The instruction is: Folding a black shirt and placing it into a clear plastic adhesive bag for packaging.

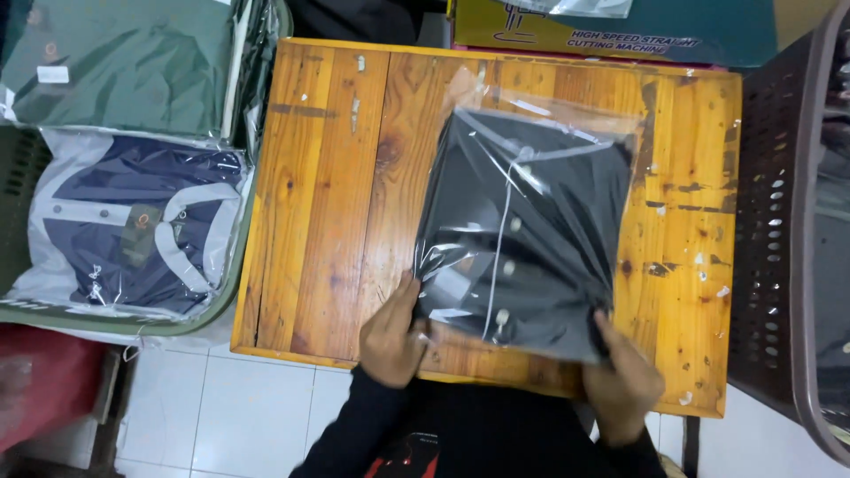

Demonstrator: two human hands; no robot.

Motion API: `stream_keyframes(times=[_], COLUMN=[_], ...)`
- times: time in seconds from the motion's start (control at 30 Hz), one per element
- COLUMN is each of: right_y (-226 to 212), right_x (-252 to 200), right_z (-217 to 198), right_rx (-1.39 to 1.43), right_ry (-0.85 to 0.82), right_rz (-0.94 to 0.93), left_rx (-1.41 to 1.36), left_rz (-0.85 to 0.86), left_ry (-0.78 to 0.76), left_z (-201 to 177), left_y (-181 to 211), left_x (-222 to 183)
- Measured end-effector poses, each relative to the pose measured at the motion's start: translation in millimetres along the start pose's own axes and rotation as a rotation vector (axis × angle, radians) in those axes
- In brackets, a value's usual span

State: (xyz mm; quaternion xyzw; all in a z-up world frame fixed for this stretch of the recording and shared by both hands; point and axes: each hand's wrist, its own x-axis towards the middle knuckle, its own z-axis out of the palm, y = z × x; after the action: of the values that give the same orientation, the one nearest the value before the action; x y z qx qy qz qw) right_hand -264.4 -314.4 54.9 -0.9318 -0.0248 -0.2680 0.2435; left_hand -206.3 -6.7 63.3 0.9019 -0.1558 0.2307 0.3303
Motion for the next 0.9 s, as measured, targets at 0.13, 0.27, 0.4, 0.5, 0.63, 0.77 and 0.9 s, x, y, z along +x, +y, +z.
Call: stream_keyframes(times=[0.13, 0.27, 0.4, 0.5, 0.63, 0.77, 0.9], right_y=[-5, 12, 3, 1, 27, 26, 30], right_x=[31, 23, 19, 40, 93, 113, 89], right_z=[16, -1, -6, 12, 48, 27, 18], right_rx=[-0.092, -0.138, -0.097, -0.13, -0.136, -0.022, -0.002], right_ry=[0.291, 0.028, 0.001, 0.017, 0.152, 0.202, 0.208], right_rz=[-0.041, -0.078, -0.038, 0.05, -0.006, -0.081, -0.028], left_rx=[0.077, -0.047, -0.014, 0.034, 0.187, -0.007, -0.168], left_rz=[-0.023, -0.142, -0.038, -0.085, -0.223, -0.249, -0.199], left_ry=[0.246, -0.03, -0.067, -0.055, -0.053, -0.054, -0.247], left_z=[23, 4, 14, 38, 82, 60, 10], left_y=[10, 14, 6, -9, -30, -26, 10], left_x=[38, 31, 18, 29, 68, 97, 94])
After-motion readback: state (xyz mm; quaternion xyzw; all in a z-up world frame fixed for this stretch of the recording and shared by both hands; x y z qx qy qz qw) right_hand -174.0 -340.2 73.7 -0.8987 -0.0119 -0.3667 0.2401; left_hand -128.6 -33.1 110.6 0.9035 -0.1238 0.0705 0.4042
